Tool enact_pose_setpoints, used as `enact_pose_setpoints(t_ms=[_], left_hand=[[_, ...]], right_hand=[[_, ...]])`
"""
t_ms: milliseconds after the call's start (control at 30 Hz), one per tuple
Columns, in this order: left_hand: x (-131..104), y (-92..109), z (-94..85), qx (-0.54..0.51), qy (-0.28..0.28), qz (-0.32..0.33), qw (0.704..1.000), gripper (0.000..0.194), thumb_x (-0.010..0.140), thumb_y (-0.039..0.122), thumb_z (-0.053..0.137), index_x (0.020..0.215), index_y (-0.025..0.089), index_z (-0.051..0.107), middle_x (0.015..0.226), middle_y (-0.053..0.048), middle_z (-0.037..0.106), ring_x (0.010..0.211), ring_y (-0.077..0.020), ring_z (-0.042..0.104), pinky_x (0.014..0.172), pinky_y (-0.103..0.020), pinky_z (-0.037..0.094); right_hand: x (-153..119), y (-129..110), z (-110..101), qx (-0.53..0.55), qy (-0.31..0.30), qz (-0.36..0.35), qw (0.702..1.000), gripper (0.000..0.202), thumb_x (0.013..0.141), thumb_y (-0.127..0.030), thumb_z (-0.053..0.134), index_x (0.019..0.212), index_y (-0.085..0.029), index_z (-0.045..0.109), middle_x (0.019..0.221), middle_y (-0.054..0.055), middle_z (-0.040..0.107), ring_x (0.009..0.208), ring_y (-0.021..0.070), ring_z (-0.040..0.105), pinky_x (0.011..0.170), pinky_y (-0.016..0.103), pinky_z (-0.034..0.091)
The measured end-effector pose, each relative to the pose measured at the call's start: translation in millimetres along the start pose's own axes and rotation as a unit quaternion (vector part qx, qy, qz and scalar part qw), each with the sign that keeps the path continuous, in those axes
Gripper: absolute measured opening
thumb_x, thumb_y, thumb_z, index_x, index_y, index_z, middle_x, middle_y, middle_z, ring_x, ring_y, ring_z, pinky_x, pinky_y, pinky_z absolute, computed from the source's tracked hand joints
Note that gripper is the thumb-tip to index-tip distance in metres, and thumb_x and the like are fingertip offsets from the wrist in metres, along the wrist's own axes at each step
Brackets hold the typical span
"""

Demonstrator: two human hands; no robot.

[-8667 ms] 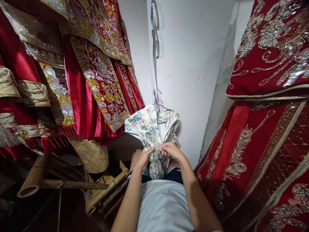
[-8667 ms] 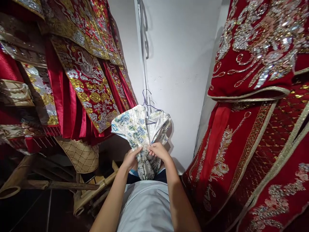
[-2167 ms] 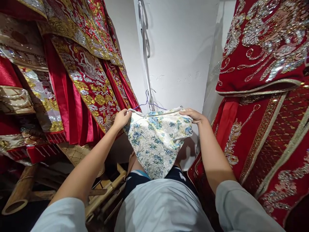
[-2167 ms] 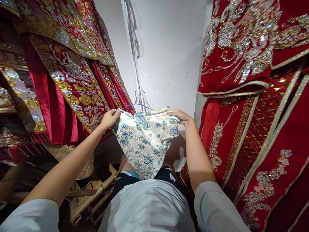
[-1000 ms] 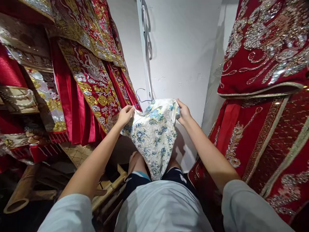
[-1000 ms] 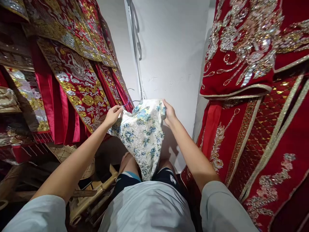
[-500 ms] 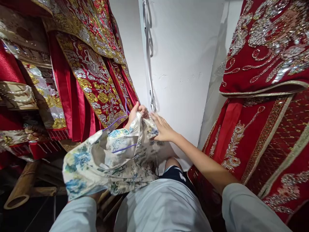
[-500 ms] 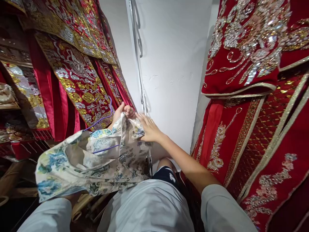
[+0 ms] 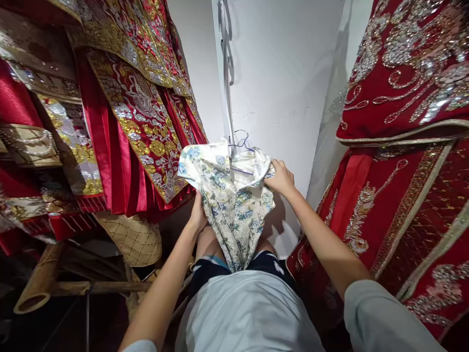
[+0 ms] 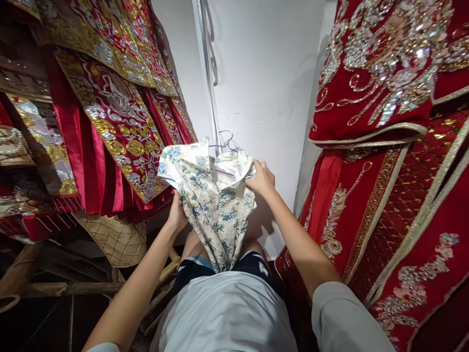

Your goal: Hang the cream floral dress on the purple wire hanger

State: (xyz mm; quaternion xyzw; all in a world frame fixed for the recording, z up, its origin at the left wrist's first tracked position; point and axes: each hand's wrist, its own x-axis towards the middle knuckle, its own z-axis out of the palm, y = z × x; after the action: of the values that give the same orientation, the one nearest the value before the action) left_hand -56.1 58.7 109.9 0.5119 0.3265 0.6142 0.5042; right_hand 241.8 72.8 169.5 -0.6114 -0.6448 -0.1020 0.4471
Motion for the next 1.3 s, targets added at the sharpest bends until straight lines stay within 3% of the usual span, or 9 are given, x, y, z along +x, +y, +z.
enact_pose_setpoints(t_ms=[133,267,367,467,567,667,1033,1200,1300], left_hand=[[-18,-46,7.2,0.066,0.014,-0.022,0.997,0.077,0.064,0.044,0.085,0.131,0.017,0.059,0.138,-0.013,0.061,0.139,-0.0329,0.046,0.119,-0.044,0.031],[-34,-74,9.6,0.076,0.029,-0.052,0.995,0.074,0.064,0.035,0.085,0.131,0.017,0.058,0.139,-0.014,0.059,0.138,-0.0309,0.047,0.119,-0.045,0.03],[-42,-83,7.1,0.073,0.055,-0.067,0.994,0.077,0.063,0.031,0.086,0.134,0.02,0.056,0.143,-0.013,0.056,0.137,-0.0315,0.048,0.118,-0.045,0.033],[-49,-88,10.2,0.081,0.07,-0.068,0.992,0.075,0.063,0.029,0.085,0.132,0.021,0.057,0.14,-0.013,0.059,0.136,-0.0311,0.049,0.118,-0.044,0.034],[-56,-86,20.3,0.098,0.039,-0.068,0.992,0.067,0.066,0.031,0.083,0.128,0.02,0.061,0.134,-0.012,0.063,0.131,-0.0302,0.055,0.116,-0.043,0.037],[-62,-78,30.3,0.142,0.008,-0.074,0.987,0.061,0.069,0.036,0.081,0.125,0.019,0.062,0.131,-0.012,0.065,0.125,-0.0312,0.059,0.111,-0.046,0.043],[-77,-48,38.6,0.261,0.049,-0.038,0.963,0.051,0.066,0.04,0.084,0.109,0.018,0.068,0.114,-0.018,0.071,0.124,-0.0405,0.057,0.104,-0.05,0.045],[-69,-73,29.4,0.232,0.158,0.008,0.96,0.058,0.073,0.04,0.078,0.122,0.017,0.058,0.124,-0.018,0.064,0.129,-0.0357,0.053,0.107,-0.047,0.043],[-73,-83,22.5,0.28,0.331,0.145,0.889,0.056,0.086,0.044,0.064,0.132,0.017,0.049,0.137,-0.021,0.05,0.135,-0.0322,0.045,0.11,-0.045,0.039]], right_hand=[[1,-13,7,-0.011,-0.025,-0.067,0.997,0.078,0.068,-0.04,0.072,0.141,-0.023,0.05,0.119,0.013,0.058,0.107,0.0344,0.059,0.088,0.043,0.049],[-6,-4,10,0.032,-0.029,-0.095,0.995,0.086,0.063,-0.03,0.075,0.145,-0.023,0.048,0.131,0.014,0.055,0.122,0.0355,0.051,0.103,0.049,0.041],[-25,8,8,0.153,0.023,-0.061,0.986,0.067,0.068,-0.032,0.071,0.133,-0.022,0.057,0.139,0.013,0.054,0.13,0.0339,0.046,0.108,0.05,0.037],[-66,10,18,0.331,0.086,0.059,0.938,0.038,0.08,-0.044,0.062,0.11,-0.02,0.065,0.116,0.011,0.066,0.105,0.0268,0.061,0.091,0.042,0.049],[-112,-4,47,0.43,-0.094,0.16,0.883,0.039,0.083,-0.057,0.056,0.079,-0.019,0.061,0.069,0.004,0.064,0.059,0.0177,0.056,0.058,0.031,0.046],[-138,-23,77,0.45,-0.288,0.145,0.833,0.046,0.084,-0.065,0.052,0.07,-0.021,0.052,0.053,-0.002,0.055,0.044,0.0129,0.046,0.05,0.027,0.036],[-138,-36,67,0.398,-0.294,0.082,0.866,0.033,0.091,-0.046,0.052,0.07,-0.022,0.045,0.051,-0.005,0.053,0.048,0.0127,0.044,0.054,0.025,0.032],[-138,-37,66,0.408,-0.295,0.074,0.861,0.03,0.09,-0.042,0.051,0.071,-0.02,0.058,0.05,-0.004,0.051,0.05,0.0132,0.046,0.056,0.026,0.033],[-137,-38,68,0.414,-0.278,0.1,0.861,0.03,0.087,-0.04,0.054,0.066,-0.019,0.06,0.049,-0.003,0.05,0.048,0.0125,0.045,0.054,0.026,0.032]])
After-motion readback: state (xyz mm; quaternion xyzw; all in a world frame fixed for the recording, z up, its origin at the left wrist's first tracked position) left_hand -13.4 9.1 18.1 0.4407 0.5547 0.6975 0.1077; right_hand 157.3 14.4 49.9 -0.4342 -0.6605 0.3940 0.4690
